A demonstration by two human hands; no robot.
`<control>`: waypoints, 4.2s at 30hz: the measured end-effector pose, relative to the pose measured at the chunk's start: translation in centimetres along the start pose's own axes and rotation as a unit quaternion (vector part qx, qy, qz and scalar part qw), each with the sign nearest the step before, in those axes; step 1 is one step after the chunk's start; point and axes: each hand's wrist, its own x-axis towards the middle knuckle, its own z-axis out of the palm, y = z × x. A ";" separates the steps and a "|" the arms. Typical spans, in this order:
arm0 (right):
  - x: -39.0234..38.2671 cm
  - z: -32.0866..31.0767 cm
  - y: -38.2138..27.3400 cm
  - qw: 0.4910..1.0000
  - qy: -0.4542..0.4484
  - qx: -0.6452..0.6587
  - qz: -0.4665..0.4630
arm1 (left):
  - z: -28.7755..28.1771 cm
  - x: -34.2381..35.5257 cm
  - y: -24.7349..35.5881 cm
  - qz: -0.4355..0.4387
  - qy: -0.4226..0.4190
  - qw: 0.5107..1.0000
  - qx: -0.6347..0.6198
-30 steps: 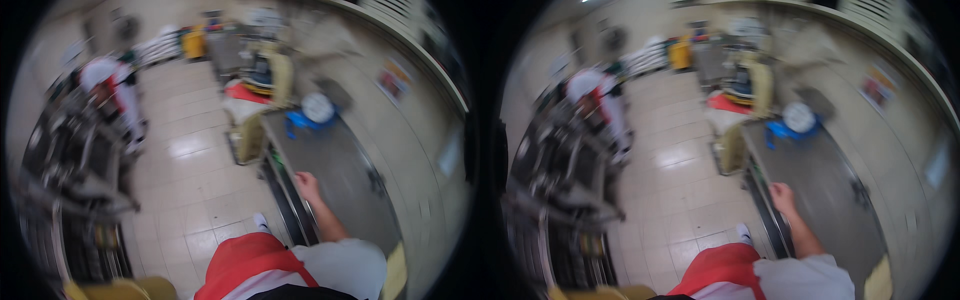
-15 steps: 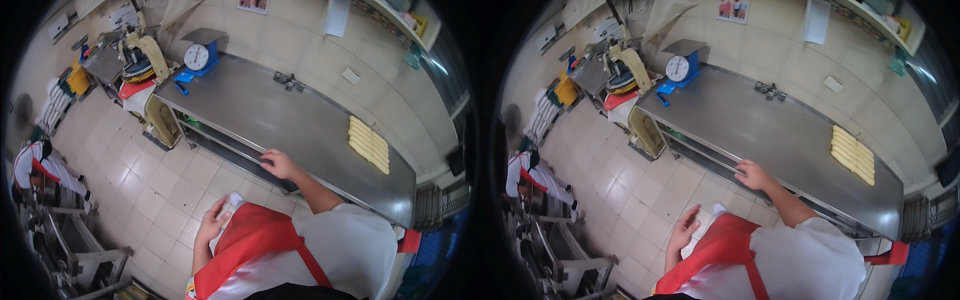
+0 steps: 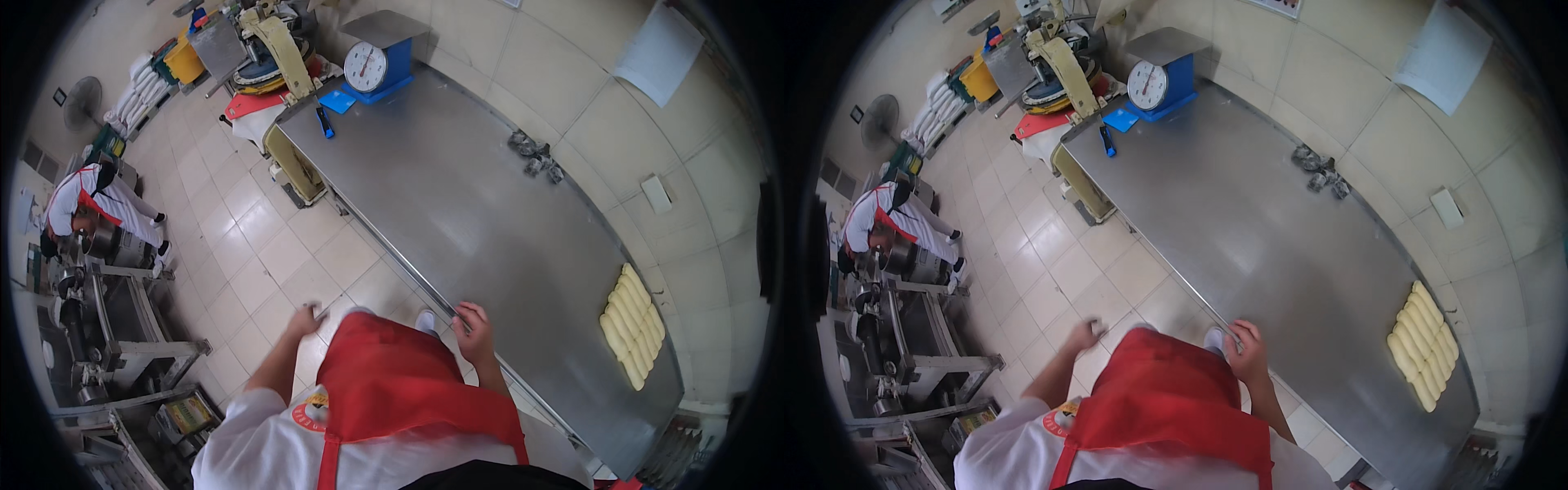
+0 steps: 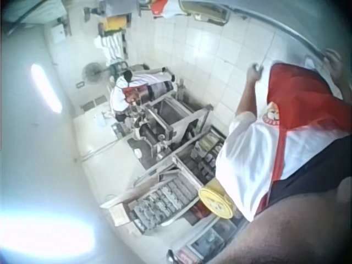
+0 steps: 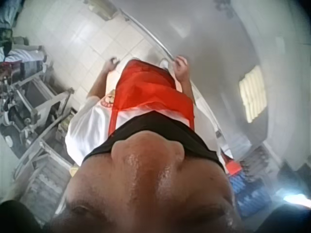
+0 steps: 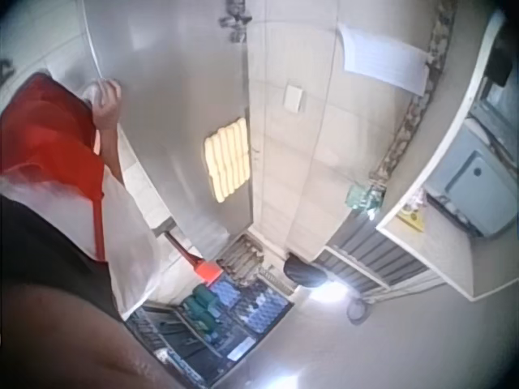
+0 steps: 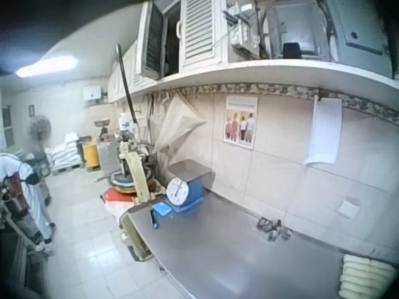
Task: The person wipes down a metal table, scores a row of dough loaves using a small blade, sprays the loaves with water, and then transfers them from the table into metal loaf pans.
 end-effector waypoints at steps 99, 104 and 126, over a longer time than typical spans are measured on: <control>58.9 44.7 -18.6 0.826 -0.382 -0.295 -0.292 | -24.9 36.4 11.0 -0.099 0.073 0.883 -0.453; 61.2 45.9 -18.6 0.822 -0.352 -0.333 -0.299 | -24.7 35.1 11.1 -0.112 0.061 0.893 -0.431; 61.3 52.5 -18.9 0.865 -0.242 -0.368 -0.240 | -28.9 9.6 -5.4 -0.320 0.313 0.732 -0.514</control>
